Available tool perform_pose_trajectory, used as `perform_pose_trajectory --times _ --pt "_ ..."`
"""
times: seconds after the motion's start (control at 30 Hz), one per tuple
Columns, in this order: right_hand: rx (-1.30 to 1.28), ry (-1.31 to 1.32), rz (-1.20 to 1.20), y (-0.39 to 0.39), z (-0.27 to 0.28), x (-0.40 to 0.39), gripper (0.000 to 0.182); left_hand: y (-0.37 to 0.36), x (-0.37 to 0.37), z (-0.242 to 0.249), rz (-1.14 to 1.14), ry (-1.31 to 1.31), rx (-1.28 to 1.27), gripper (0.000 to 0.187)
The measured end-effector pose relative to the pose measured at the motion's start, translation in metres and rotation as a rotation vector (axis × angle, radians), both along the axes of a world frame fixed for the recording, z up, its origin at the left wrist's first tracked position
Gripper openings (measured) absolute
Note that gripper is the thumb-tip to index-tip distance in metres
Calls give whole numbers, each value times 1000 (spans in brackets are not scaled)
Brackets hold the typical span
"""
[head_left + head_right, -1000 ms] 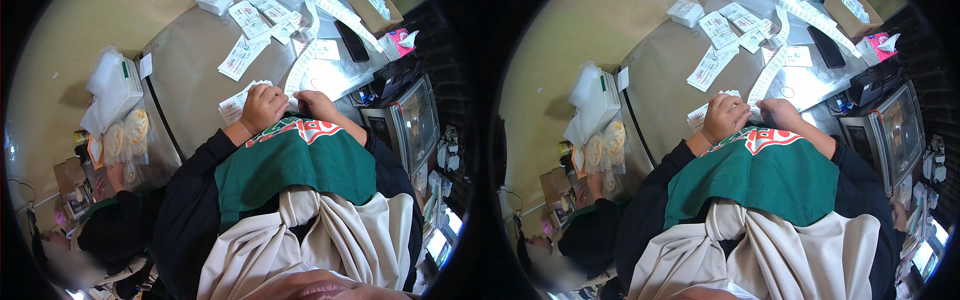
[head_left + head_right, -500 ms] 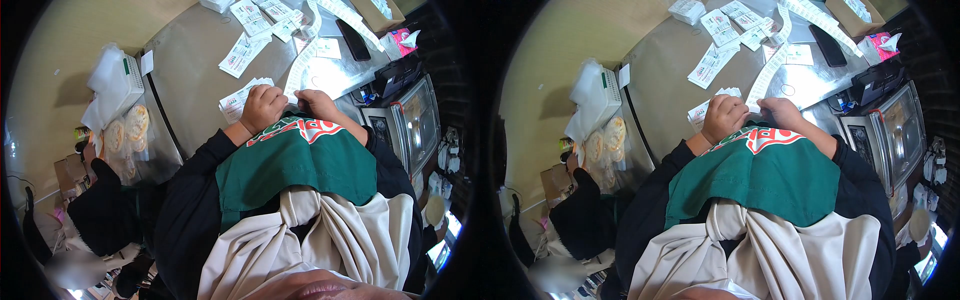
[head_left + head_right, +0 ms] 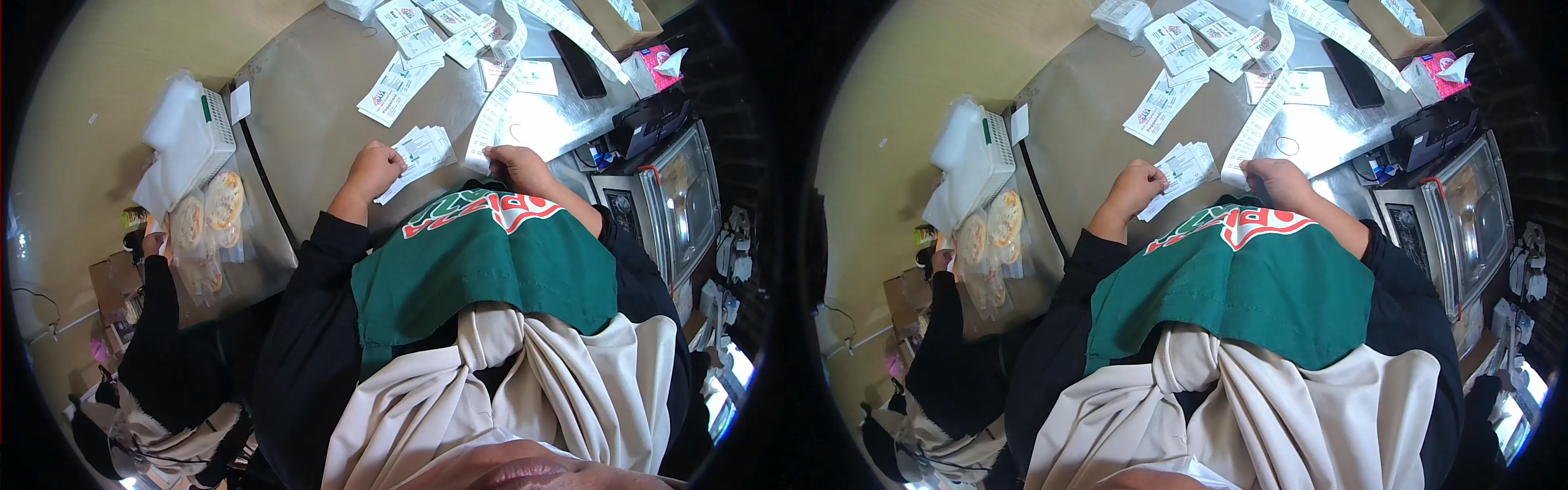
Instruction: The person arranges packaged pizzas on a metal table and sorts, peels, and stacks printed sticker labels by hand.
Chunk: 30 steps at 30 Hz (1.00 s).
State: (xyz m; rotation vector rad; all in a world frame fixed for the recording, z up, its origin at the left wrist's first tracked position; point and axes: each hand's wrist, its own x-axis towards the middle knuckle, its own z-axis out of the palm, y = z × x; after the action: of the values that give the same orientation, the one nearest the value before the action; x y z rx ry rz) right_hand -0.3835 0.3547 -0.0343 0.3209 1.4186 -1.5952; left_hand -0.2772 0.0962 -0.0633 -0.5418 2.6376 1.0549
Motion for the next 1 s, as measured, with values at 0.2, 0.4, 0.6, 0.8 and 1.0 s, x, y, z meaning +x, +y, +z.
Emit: perform_pose_trajectory --times 0.2,0.4,0.6,0.8,1.0 --pt "18 -9 -38 -3 12 1 17 9 5 -5 -12 58 -165 16" --pt "0 2 -5 -1 5 -2 17 26 6 3 24 73 -299 19" --pt "-16 -32 -38 -2 2 -2 16 24 9 -12 31 83 -372 39" --pt "-18 -19 -56 -1 2 -2 17 20 19 35 -4 -54 -605 45" --pt "-10 -12 -34 -2 0 -2 17 -5 25 19 69 -55 -545 31"
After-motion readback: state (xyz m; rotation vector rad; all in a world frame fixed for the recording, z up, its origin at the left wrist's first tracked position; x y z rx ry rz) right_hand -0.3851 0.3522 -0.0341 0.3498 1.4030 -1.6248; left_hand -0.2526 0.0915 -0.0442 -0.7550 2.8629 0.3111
